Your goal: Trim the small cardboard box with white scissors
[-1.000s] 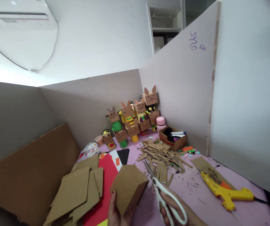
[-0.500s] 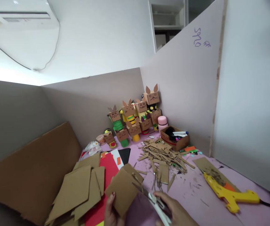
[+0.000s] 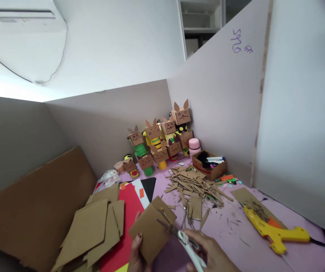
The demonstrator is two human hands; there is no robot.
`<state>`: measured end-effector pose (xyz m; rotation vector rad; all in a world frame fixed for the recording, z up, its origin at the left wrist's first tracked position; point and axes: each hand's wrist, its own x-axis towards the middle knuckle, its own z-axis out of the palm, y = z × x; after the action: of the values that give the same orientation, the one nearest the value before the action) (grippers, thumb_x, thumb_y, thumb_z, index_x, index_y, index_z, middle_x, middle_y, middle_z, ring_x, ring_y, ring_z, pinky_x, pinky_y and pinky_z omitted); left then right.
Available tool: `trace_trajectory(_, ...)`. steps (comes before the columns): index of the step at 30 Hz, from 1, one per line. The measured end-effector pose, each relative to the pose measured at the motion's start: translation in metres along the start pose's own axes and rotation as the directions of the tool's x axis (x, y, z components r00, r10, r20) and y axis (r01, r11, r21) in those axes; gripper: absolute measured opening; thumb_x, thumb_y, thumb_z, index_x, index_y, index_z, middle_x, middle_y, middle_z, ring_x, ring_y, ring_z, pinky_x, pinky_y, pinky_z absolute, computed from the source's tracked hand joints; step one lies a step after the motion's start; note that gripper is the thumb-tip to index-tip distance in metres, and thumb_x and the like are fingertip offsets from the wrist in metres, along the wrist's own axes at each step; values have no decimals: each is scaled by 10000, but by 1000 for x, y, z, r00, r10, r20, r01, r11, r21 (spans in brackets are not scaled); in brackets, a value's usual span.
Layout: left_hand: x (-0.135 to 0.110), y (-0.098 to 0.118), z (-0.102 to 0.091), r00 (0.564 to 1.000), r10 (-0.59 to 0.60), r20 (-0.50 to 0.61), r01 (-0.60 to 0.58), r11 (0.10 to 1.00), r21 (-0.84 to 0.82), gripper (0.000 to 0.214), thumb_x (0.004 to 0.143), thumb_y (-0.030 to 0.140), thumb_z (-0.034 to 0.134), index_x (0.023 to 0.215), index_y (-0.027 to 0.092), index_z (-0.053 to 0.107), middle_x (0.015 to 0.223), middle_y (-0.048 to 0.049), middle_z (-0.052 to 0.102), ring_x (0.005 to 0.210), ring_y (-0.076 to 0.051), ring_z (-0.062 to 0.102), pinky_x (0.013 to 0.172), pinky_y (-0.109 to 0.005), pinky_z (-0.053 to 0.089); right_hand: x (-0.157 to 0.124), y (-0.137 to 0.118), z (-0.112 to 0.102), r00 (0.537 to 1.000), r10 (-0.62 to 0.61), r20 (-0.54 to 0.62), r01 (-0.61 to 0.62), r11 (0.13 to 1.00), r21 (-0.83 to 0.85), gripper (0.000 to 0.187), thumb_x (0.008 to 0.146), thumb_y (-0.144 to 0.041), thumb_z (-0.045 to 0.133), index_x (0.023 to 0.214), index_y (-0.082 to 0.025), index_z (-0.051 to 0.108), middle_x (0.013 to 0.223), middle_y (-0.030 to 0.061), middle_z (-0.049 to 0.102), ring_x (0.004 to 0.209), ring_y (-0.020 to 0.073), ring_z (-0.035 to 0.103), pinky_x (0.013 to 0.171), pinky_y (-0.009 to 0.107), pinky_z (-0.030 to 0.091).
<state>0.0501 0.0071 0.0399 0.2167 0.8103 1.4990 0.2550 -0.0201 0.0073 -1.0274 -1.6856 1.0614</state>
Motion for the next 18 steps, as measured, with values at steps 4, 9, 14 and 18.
trace_trajectory(4, -1, -1, 2, 1000, -28, 3, 28, 999, -31, 574, 763, 181, 519, 1323, 272, 433, 638, -10, 723, 917, -253, 668, 920, -397, 463, -1, -2, 0, 1000, 16, 7, -17, 1000, 12, 543, 582, -374, 646, 1083, -166, 634, 825, 75, 610, 800, 259, 566, 765, 328, 457)
trace_trajectory(9, -2, -1, 2, 999, -33, -25, 32, 998, -48, 523, 809, 165, 470, 1317, 284, 446, 624, -10, 721, 898, -234, 675, 918, -384, 467, -2, -12, 1, 999, 52, -11, -52, 998, -19, 443, 575, -403, 628, 934, -144, 650, 746, 34, 546, 632, 178, 454, 600, 266, 393)
trace_trajectory(14, 5, -3, -7, 998, -11, 66, 10, 1000, 10, 529, 788, 172, 544, 1299, 287, 471, 652, -6, 729, 969, -247, 652, 924, -396, 467, -2, -23, 0, 998, 56, -8, -56, 998, -7, 316, 599, -410, 617, 771, -145, 609, 604, -46, 368, 552, 124, 320, 489, 236, 260)
trace_trajectory(18, 12, 0, -19, 994, 12, 106, -17, 999, 43, 582, 744, 206, 621, 1296, 308, 471, 700, 0, 741, 917, -254, 670, 922, -404, 469, -2, -17, 2, 999, 32, -3, -32, 999, 3, 289, 609, -385, 634, 791, -164, 601, 616, -54, 371, 553, 117, 318, 485, 226, 261)
